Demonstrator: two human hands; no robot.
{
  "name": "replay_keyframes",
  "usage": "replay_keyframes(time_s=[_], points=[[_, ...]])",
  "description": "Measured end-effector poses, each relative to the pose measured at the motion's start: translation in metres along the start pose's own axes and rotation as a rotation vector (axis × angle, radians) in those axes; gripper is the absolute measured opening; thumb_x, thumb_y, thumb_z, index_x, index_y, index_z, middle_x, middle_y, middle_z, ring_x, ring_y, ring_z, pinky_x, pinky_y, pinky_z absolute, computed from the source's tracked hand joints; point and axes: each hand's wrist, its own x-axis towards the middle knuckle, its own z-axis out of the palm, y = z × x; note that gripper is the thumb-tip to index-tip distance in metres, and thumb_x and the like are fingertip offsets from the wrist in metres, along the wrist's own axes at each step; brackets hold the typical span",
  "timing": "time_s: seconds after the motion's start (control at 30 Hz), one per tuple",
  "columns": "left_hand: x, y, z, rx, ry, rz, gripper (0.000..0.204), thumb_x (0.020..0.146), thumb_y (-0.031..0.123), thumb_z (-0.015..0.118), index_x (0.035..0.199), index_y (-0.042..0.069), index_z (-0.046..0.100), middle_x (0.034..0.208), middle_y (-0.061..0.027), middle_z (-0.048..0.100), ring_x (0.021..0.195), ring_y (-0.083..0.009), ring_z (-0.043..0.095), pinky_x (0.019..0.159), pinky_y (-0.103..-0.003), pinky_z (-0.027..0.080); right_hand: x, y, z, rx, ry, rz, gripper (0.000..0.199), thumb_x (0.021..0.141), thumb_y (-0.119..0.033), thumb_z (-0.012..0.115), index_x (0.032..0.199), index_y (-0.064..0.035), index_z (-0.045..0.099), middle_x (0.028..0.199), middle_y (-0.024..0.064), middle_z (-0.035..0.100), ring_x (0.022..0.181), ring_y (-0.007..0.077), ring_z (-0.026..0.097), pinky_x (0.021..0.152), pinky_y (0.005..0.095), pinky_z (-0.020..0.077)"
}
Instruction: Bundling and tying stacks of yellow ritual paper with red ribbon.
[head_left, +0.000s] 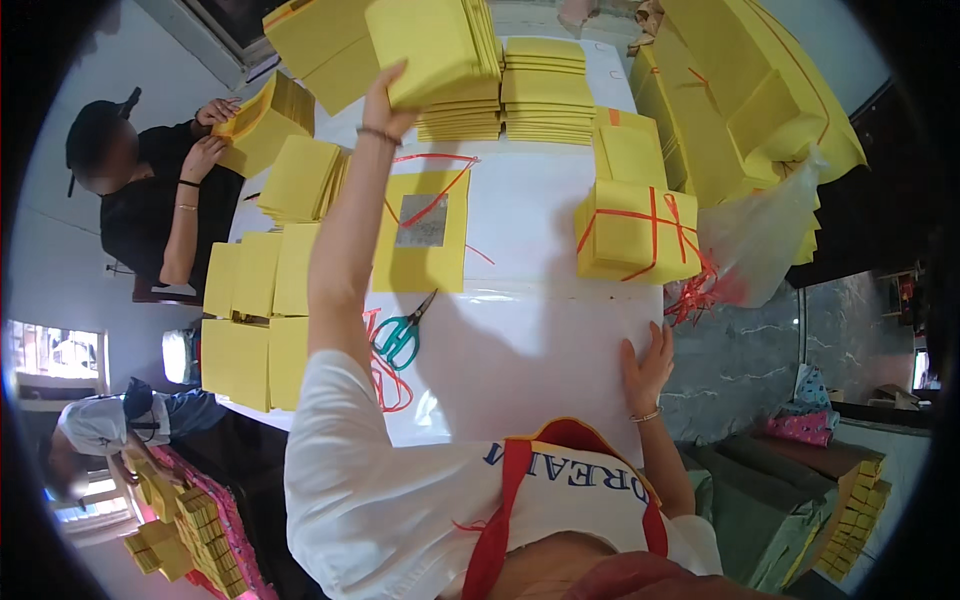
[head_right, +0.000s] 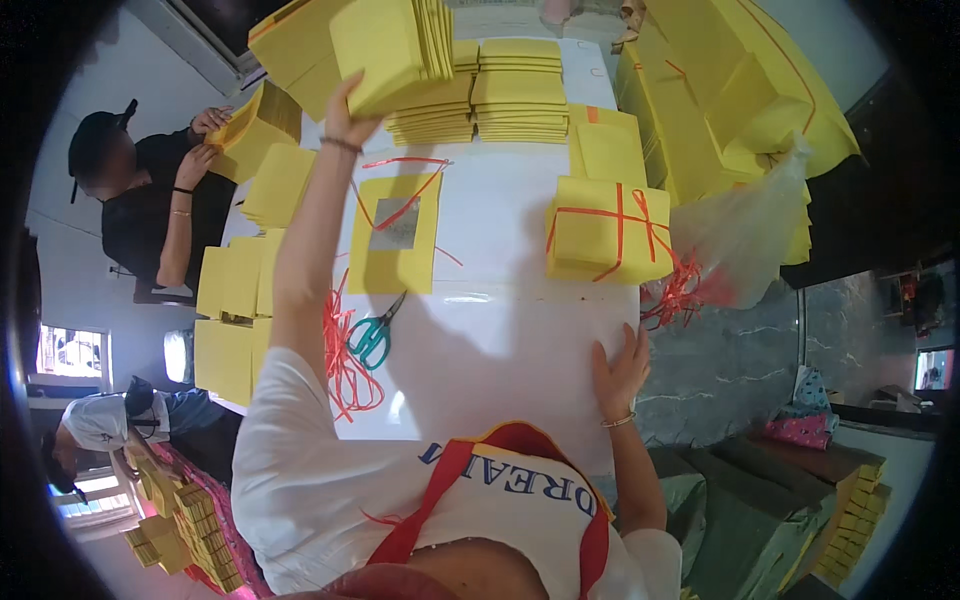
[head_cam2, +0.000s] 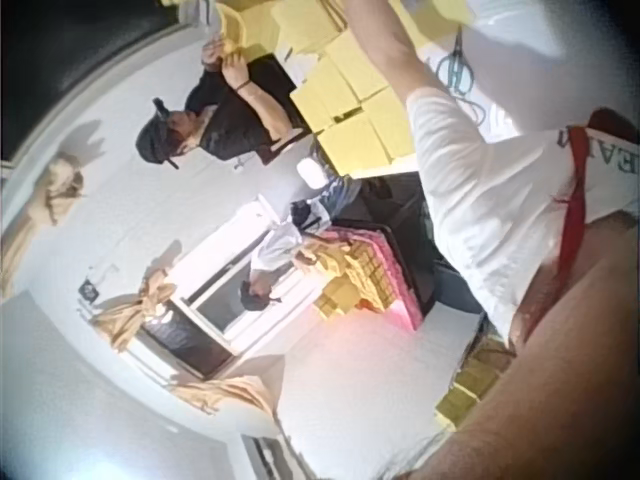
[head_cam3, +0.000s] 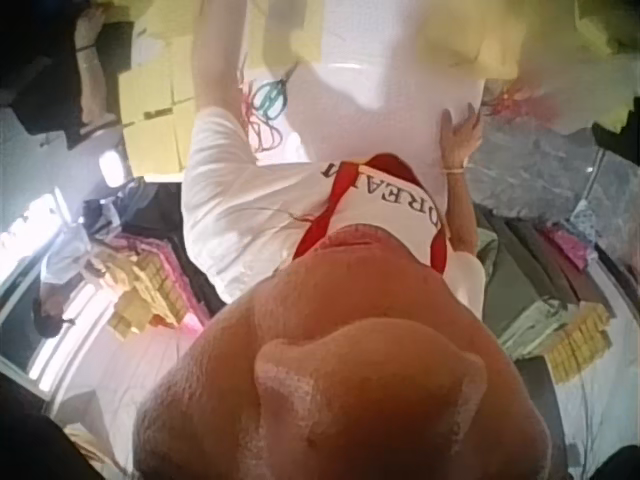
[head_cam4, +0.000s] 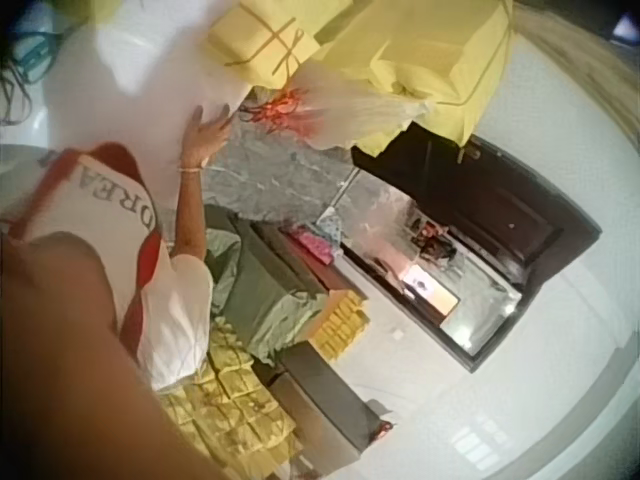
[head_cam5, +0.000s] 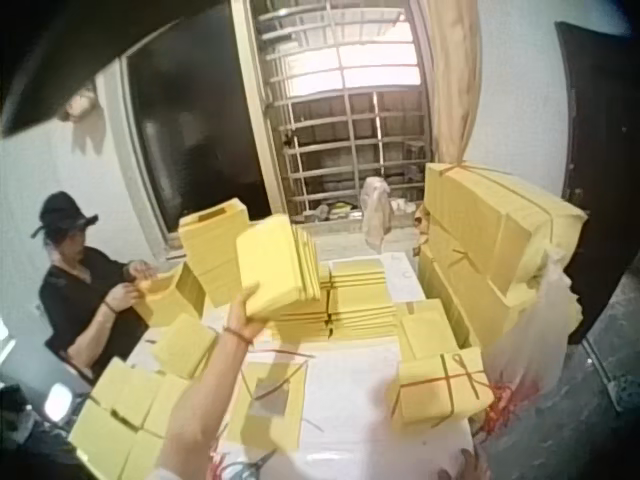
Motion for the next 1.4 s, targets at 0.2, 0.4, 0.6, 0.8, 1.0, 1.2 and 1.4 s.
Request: replay_keyframes(time_s=[0.2,0.4,0.6,0.8,1.0,1.2,1.4], points=[[-0.179,-0.101,-0.014,-0.079,0.075,-0.172,0.048,0.076,0.015,0.053,0.121,0.003,0.04,0.117,-0.0124,0.049,0.107,-0.0267,0.048,0.092,-0.039,0.038,-0.009,-0.018,0.008,0.491,-0.399,-0.421,0.066,0.074,-0.023,0.059,0.128,-0.0012,0.028,0.132,0.0176,0.029,0.123,0.0307,0.026,0.101,0.0399,0.0203],[-0.295,-0.153,0.011,0.095,0.021,-0.194,0.078,0.064,-0.001,0.061,0.132,0.004,0.024,0.119,-0.0129,0.045,0.11,-0.023,0.045,0.093,-0.033,0.037,0.022,-0.11,0.008,1.706,-0.833,0.058,0.09,0.076,-0.031,0.058,0.136,-0.0092,-0.005,0.138,0.0104,0.02,0.127,0.0213,0.02,0.102,0.0341,0.0207],[-0.324,-0.164,0.004,0.755,-0.186,0.046,0.113,0.057,0.011,0.075,0.135,0.006,-0.007,0.124,-0.0154,0.039,0.116,-0.0296,0.037,0.097,-0.036,0.029,-0.003,-0.087,0.021,1.234,-0.913,-0.137,0.102,0.062,-0.022,0.073,0.135,-0.0079,0.003,0.131,0.0078,0.028,0.122,0.0188,0.028,0.099,0.0326,0.0263],[-0.348,-0.181,-0.015,1.436,-0.457,-0.003,0.123,0.04,0.036,0.083,0.131,0.004,0.008,0.128,-0.0174,0.027,0.116,-0.0331,0.031,0.095,-0.041,0.023,-0.043,-0.064,0.03,1.053,-0.872,-0.149,0.117,0.049,-0.012,0.082,0.134,-0.0074,0.002,0.13,0.0084,0.026,0.12,0.0206,0.029,0.101,0.0335,0.0265],[-0.35,-0.193,-0.021,1.467,-0.494,0.153,0.126,0.036,0.044,0.083,0.129,0.003,0.008,0.122,-0.017,0.029,0.115,-0.0338,0.031,0.094,-0.045,0.022,-0.05,-0.057,0.031,1.002,-0.845,-0.102,0.114,0.049,-0.016,0.083,0.133,-0.005,0.006,0.13,0.0097,0.026,0.12,0.0217,0.03,0.1,0.034,0.0275],[-0.356,-0.171,0.011,0.961,-0.416,0.183,0.143,0.037,0.06,0.077,0.13,0.0,-0.015,0.135,-0.0238,0.016,0.125,-0.0377,0.019,0.1,-0.044,0.019,-0.046,-0.051,0.032,0.916,-0.749,-0.166,0.106,0.05,-0.015,0.082,0.129,-0.0022,0.013,0.128,0.0105,0.028,0.118,0.0215,0.032,0.099,0.0338,0.0292],[-0.353,-0.177,0.007,1.019,-0.366,0.29,0.148,0.037,0.061,0.076,0.127,0.002,-0.025,0.136,-0.0266,0.014,0.124,-0.0392,0.018,0.099,-0.044,0.018,-0.048,-0.051,0.025,0.838,-0.771,-0.191,0.107,0.049,-0.014,0.082,0.128,-0.0029,0.011,0.125,0.0113,0.03,0.117,0.0226,0.033,0.098,0.0331,0.0306]])
